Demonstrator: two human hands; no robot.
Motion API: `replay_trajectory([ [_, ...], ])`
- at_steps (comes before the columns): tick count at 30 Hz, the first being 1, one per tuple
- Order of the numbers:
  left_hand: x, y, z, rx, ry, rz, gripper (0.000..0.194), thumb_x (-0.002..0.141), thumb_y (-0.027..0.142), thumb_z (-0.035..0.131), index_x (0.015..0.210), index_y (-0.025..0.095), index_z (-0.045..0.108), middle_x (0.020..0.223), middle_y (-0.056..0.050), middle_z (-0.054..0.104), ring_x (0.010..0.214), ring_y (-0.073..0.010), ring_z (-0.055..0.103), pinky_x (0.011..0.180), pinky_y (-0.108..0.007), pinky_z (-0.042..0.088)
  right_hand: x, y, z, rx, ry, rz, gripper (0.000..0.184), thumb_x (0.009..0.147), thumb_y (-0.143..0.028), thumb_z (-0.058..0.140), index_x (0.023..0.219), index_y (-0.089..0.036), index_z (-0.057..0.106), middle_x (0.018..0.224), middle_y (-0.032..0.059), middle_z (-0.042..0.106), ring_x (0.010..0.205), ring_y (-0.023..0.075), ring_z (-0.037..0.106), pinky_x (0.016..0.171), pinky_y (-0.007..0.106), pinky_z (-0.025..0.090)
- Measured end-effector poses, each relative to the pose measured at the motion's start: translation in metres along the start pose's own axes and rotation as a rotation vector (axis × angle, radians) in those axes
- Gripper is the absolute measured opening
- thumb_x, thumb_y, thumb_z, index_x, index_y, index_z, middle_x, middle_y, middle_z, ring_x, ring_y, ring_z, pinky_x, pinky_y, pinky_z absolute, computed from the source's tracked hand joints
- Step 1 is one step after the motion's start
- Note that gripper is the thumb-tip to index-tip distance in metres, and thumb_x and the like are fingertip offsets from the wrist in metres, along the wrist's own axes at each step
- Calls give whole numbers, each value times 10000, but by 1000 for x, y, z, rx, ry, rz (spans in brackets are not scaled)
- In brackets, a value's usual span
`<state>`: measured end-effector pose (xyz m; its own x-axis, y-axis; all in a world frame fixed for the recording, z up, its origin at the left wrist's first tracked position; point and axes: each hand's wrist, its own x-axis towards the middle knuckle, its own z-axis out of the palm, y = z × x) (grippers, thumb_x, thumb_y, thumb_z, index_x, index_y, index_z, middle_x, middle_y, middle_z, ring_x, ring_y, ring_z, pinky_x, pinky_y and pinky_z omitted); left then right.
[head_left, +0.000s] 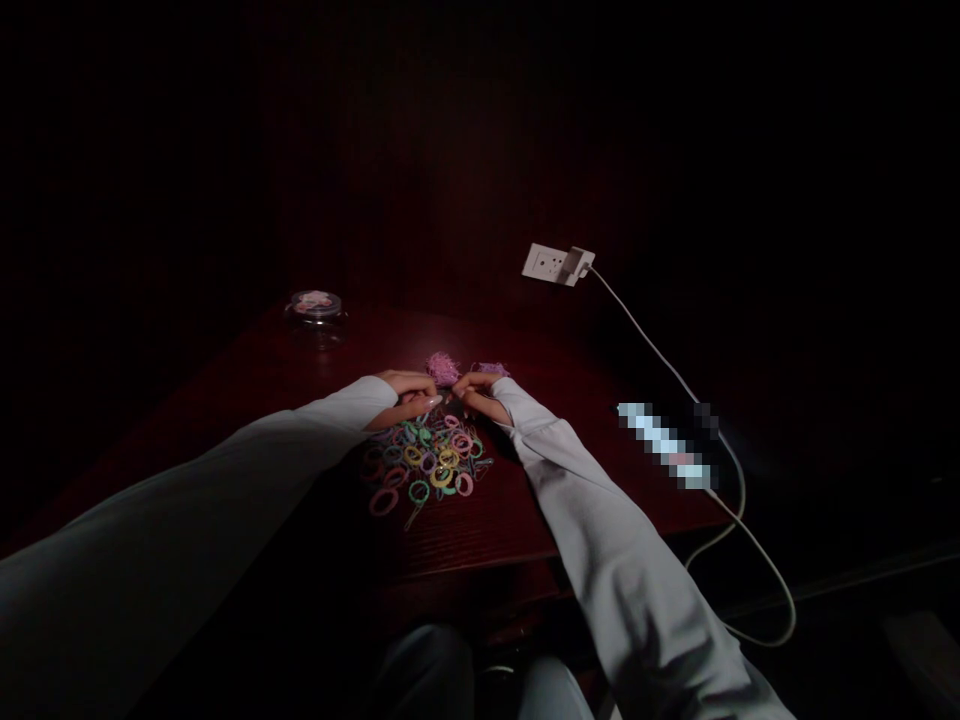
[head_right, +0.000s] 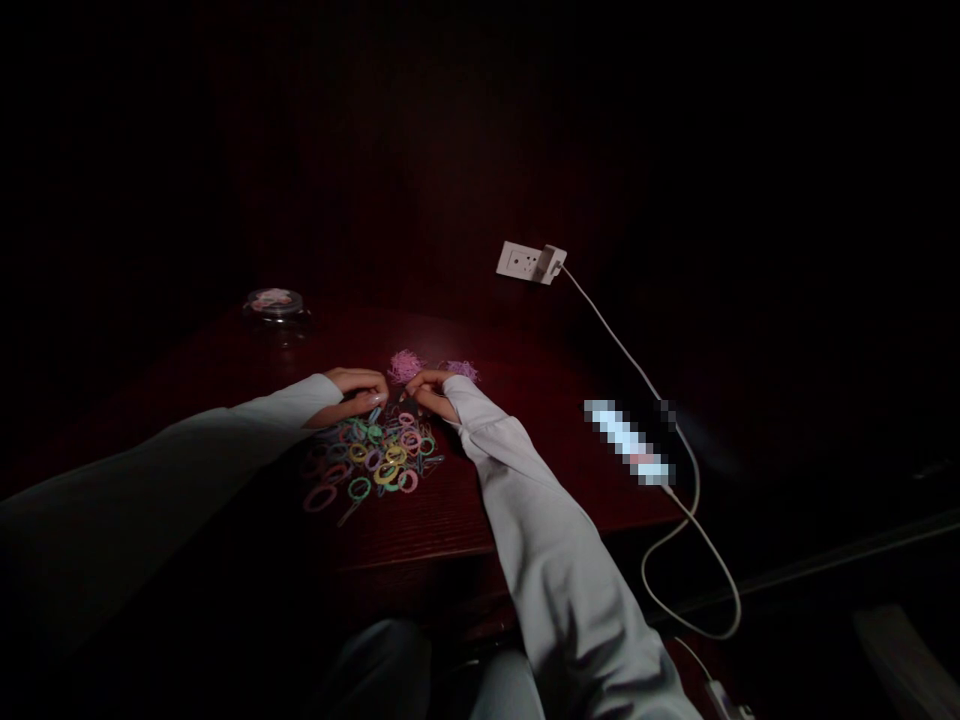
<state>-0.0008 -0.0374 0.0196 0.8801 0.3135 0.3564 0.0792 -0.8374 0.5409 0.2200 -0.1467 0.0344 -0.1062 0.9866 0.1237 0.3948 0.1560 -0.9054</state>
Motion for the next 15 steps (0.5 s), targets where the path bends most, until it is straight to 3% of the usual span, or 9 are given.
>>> replay_trajectory([
  [7,-2,2,-7,66,66,-111,496,1050,563,414,837,191,664,797,-13,621,733,-155,526,721,-276,379,-9,-13,-4,-125,-191,-59,419,881,-531,827,1108,-189,745,823,-33,609,748,126,508,762,273,430],
  [11,-3,-1,-6,101,55,-169,565,1046,590,383,774,195,683,736,-19,654,726,-167,562,727,-287,378,-14,-17,-8,-323,-323,-132,583,820,-448,888,1327,-252,679,968,-32,616,915,157,533,921,292,435],
  [15,-4,-2,-5,155,54,-157,575,1034,599,404,765,205,724,713,-13,690,713,-163,579,723,-278,383,-14,-18,-5,-514,-332,-170,497,820,-440,885,1257,-259,731,1056,2,628,1031,201,545,1042,346,420],
])
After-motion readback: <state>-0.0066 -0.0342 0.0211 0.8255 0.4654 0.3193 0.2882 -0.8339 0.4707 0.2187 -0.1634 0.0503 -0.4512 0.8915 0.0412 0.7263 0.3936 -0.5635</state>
